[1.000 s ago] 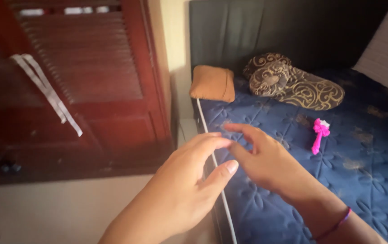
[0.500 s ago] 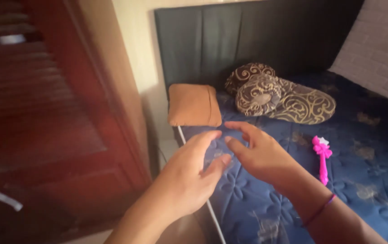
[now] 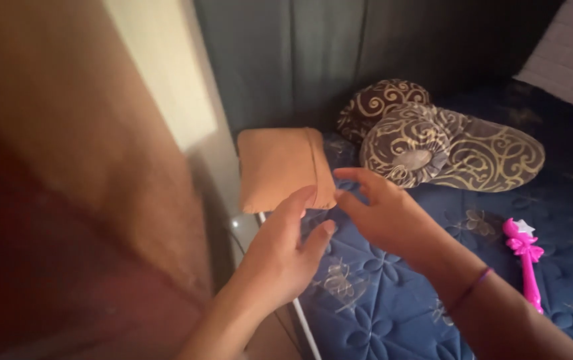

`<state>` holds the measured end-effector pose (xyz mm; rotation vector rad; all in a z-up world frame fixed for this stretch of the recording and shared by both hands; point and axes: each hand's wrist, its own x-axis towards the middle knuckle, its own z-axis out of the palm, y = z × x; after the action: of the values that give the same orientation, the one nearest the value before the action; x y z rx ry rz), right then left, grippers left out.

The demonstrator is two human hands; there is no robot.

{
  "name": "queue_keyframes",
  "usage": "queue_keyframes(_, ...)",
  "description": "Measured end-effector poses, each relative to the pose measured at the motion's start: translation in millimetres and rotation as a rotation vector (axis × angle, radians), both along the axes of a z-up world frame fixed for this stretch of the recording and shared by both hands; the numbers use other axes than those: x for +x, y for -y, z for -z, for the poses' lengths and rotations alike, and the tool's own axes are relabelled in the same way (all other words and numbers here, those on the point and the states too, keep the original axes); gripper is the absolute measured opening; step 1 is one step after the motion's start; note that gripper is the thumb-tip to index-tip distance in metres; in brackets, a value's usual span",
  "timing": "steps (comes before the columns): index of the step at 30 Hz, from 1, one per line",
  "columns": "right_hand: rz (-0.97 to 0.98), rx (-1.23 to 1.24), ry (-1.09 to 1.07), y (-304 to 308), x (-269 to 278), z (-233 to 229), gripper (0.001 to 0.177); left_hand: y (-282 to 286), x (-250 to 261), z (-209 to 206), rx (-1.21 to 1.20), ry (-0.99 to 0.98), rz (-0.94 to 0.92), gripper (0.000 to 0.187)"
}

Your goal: Moving pillows, a bolster, and a toy wand from a bed to a chair and a sofa to clear the mattress.

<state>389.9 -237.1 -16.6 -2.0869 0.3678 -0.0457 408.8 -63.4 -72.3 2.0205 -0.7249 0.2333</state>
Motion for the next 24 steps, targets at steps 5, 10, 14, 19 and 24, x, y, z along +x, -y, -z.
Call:
queue_keyframes(5, 0.002, -0.075, -0.004, 15, 52, 12, 0.046, 13, 56, 1, -0.013, -0.232, 0.057, 0.056)
queue_keyframes(10, -0.023, -0.203, 0.088, 31, 114, 39, 0.050, 14, 134, 62, 0.070, -0.238, -0.011, 0.060)
queue_keyframes(14, 0.002, -0.135, 0.032, 37, 160, 51, 0.051, 3, 195, 102, 0.135, -0.363, -0.162, 0.068)
queue_keyframes(19, -0.004, -0.120, -0.020, 36, 226, 56, 0.053, -27, 275, 160, 0.323, -0.475, -0.357, 0.077)
queue_keyframes(24, 0.042, -0.084, -0.186, 22, 276, 47, 0.055, -48, 314, 163, 0.208, -0.945, -0.507, 0.093)
